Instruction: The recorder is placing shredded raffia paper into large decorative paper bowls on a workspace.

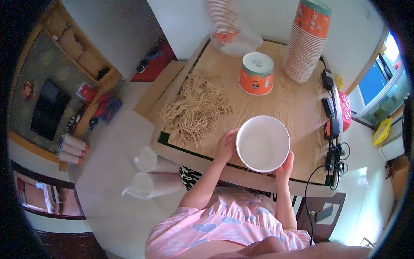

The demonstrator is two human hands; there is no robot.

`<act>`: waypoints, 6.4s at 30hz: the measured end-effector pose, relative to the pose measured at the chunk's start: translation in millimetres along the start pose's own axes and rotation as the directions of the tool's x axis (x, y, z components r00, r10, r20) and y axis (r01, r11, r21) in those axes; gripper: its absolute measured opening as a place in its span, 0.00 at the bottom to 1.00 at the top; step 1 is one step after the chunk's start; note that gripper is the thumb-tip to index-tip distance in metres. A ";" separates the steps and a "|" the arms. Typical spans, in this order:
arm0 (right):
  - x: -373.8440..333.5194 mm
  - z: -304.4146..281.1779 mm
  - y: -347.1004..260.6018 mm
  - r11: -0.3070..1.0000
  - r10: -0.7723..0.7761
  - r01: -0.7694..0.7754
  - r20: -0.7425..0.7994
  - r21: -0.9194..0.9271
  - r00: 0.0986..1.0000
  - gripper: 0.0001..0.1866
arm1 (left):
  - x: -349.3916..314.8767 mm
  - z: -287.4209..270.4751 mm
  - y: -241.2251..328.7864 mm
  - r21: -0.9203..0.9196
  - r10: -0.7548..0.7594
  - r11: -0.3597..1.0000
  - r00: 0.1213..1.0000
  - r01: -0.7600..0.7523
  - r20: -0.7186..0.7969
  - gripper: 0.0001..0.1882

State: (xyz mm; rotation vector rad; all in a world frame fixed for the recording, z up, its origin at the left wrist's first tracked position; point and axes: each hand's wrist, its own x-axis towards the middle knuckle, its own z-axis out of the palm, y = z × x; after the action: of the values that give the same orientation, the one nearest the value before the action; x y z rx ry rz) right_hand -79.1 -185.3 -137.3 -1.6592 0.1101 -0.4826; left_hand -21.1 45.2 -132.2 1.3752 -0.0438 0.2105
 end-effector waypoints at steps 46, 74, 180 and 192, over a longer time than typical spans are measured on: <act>-7.5 1.7 -10.8 0.995 -0.071 0.069 -0.025 -0.068 0.997 0.08 | 112.9 -26.9 362.3 0.146 0.847 0.488 0.427 -0.860 -0.317 0.06; -21.5 9.7 -168.8 0.946 -0.252 0.320 0.527 -0.041 0.811 0.13 | -89.0 20.2 137.1 0.062 -0.125 0.992 0.922 0.110 0.365 0.16; 31.5 6.3 -130.8 0.951 0.146 -0.040 0.329 -0.308 0.933 0.19 | 19.6 68.9 122.3 0.643 0.128 0.604 0.854 -0.470 0.504 0.03; 31.5 2.9 -127.5 0.967 0.138 -0.049 0.352 -0.250 0.926 0.19 | 19.9 70.3 121.9 0.662 0.112 0.560 0.837 -0.498 0.536 0.03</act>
State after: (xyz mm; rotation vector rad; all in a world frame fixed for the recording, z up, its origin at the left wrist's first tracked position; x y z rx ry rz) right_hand -75.5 -173.8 -6.5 -1.9420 -0.0316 -0.0793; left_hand -16.4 0.8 2.8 2.3012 -0.6682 0.2256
